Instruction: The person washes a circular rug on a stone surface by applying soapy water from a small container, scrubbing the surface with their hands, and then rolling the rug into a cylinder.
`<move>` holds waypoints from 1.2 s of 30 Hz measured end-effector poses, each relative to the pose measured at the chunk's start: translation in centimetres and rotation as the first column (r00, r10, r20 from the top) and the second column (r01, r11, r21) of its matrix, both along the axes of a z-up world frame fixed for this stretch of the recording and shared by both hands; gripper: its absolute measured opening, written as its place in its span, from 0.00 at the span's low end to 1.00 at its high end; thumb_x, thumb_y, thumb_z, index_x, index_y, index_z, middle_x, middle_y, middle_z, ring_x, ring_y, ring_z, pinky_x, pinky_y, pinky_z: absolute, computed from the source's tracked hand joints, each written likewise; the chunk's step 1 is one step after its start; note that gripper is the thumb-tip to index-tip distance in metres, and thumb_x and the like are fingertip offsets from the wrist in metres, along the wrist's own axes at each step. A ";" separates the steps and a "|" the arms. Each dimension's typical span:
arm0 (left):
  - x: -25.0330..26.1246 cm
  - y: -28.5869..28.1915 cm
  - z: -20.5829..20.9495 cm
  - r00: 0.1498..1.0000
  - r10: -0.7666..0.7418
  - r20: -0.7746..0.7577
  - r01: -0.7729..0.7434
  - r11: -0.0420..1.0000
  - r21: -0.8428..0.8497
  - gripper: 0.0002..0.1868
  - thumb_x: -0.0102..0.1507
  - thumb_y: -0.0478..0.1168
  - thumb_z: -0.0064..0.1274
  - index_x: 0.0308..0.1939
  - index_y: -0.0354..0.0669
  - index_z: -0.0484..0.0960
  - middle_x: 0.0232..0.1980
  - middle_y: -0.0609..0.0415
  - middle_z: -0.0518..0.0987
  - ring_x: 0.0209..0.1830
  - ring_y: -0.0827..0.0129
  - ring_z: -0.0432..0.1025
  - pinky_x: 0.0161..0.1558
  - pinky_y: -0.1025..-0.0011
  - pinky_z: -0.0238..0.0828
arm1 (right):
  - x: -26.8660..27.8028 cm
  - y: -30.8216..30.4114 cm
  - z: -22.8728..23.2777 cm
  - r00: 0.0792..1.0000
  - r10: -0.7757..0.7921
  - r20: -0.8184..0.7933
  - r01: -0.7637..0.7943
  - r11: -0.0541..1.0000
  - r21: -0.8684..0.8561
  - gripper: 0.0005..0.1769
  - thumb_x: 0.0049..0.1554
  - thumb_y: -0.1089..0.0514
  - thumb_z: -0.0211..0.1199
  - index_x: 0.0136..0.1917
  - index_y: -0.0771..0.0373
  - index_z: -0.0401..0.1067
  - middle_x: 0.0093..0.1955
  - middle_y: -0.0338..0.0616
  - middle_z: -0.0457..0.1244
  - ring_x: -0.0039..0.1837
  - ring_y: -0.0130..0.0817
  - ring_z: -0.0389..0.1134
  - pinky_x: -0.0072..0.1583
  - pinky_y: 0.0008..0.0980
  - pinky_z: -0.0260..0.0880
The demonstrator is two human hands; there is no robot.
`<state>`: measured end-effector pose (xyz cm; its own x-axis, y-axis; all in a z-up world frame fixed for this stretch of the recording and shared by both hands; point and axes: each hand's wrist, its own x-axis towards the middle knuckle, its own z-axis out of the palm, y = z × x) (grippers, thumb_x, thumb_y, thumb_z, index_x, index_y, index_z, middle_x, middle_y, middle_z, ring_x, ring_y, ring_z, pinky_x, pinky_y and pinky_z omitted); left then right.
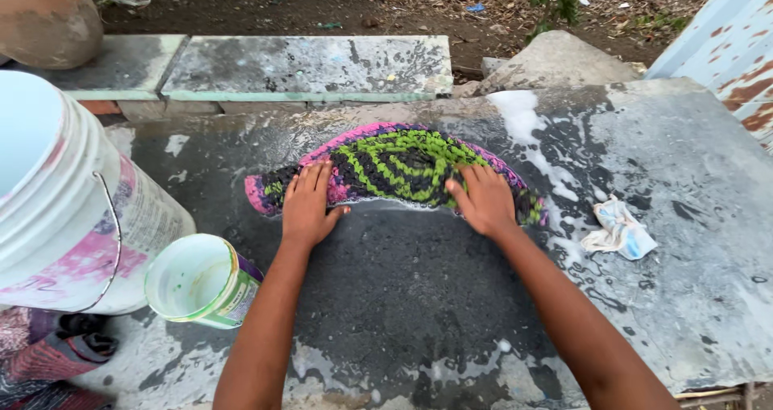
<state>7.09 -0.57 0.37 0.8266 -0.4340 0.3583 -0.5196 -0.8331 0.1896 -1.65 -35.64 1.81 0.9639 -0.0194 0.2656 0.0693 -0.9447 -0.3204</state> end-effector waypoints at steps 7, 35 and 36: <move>2.9 -0.8 -1.9 0.998 0.048 -0.041 -0.044 0.995 0.085 0.46 0.54 0.55 0.67 0.73 0.45 0.67 0.71 0.52 0.70 0.75 0.58 0.60 0.74 0.52 0.52 | -4.9 1.0 1.1 0.964 0.181 0.197 -0.138 0.967 -0.214 0.49 0.57 0.32 0.55 0.81 0.60 0.50 0.78 0.59 0.52 0.78 0.58 0.51 0.75 0.62 0.44; 4.8 -1.3 2.2 0.879 0.013 -0.476 0.216 0.880 0.422 0.27 0.56 0.49 0.63 0.58 0.50 0.78 0.60 0.48 0.80 0.60 0.50 0.75 0.58 0.53 0.73 | -1.1 -3.7 2.2 0.884 0.042 -0.465 -0.070 0.997 -0.044 0.55 0.48 0.16 0.51 0.75 0.56 0.63 0.52 0.60 0.70 0.57 0.58 0.72 0.60 0.51 0.71; 4.5 -0.9 2.7 0.844 0.018 -0.536 0.258 0.862 0.436 0.30 0.55 0.51 0.65 0.59 0.50 0.79 0.60 0.47 0.80 0.61 0.50 0.75 0.60 0.54 0.73 | -1.7 -4.1 1.8 0.870 0.050 -0.491 -0.078 0.996 -0.037 0.55 0.49 0.16 0.51 0.75 0.57 0.64 0.50 0.61 0.71 0.56 0.57 0.73 0.60 0.51 0.71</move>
